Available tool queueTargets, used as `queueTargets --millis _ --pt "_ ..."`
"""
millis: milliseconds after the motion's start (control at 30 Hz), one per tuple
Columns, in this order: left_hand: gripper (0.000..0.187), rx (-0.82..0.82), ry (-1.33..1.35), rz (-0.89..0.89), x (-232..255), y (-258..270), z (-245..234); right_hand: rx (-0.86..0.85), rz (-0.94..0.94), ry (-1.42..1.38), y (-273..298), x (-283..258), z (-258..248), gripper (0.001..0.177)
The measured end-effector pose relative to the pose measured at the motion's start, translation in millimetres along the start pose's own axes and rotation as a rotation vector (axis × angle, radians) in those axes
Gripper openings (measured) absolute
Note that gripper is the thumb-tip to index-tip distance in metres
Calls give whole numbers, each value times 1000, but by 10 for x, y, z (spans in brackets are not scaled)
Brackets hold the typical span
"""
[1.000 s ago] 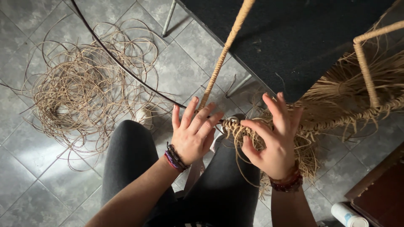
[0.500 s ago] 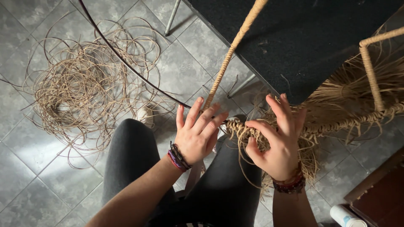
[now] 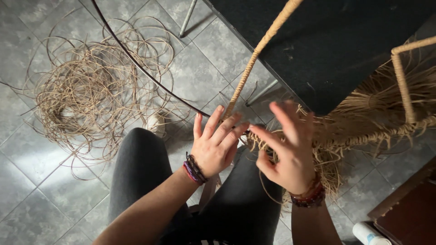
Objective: Weaving natural fibers onto a circular frame to create a piece of furniture or decor
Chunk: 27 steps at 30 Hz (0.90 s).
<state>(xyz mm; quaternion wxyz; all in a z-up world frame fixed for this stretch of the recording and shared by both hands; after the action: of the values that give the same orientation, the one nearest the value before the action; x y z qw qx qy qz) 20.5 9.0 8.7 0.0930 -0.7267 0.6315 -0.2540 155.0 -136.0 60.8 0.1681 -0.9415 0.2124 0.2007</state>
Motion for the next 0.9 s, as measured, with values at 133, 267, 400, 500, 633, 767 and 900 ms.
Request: queueTargets --millis 133,267,400,500,633,767,900 --pt "44 -45 151 -16 -26 80 -63 -106 -3 18 -50 -164 -48 57" --pt "56 110 519 -129 -76 330 -247 38 -15 -91 -104 -490 -38 88" --pt "54 124 499 -236 -215 648 -529 -187 -230 -133 -81 -995 439 68" --pt "50 140 522 -305 -365 877 -624 -199 -337 -357 -257 -1452 695 49" --pt "53 141 517 -404 -850 1230 -752 -212 -275 -353 -369 -1575 1311 55" --pt "32 -39 557 -411 -1626 1507 -901 -371 -5 -350 -580 -1514 2046 55" --pt "35 -160 585 -765 -2632 2156 -213 -476 581 -764 -346 -650 3509 29"
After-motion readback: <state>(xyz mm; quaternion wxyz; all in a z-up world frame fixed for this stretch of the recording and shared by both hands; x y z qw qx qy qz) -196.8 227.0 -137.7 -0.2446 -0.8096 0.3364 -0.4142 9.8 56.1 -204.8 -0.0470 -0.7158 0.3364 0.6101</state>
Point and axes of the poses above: each hand's wrist, its own y-axis away from the middle knuckle, its own z-axis out of the palm, x = y × z, the point moved 2 cm from there along -y, towards the middle knuckle, and after that the axes turned 5 degrees about z, right-handed, at the moved point
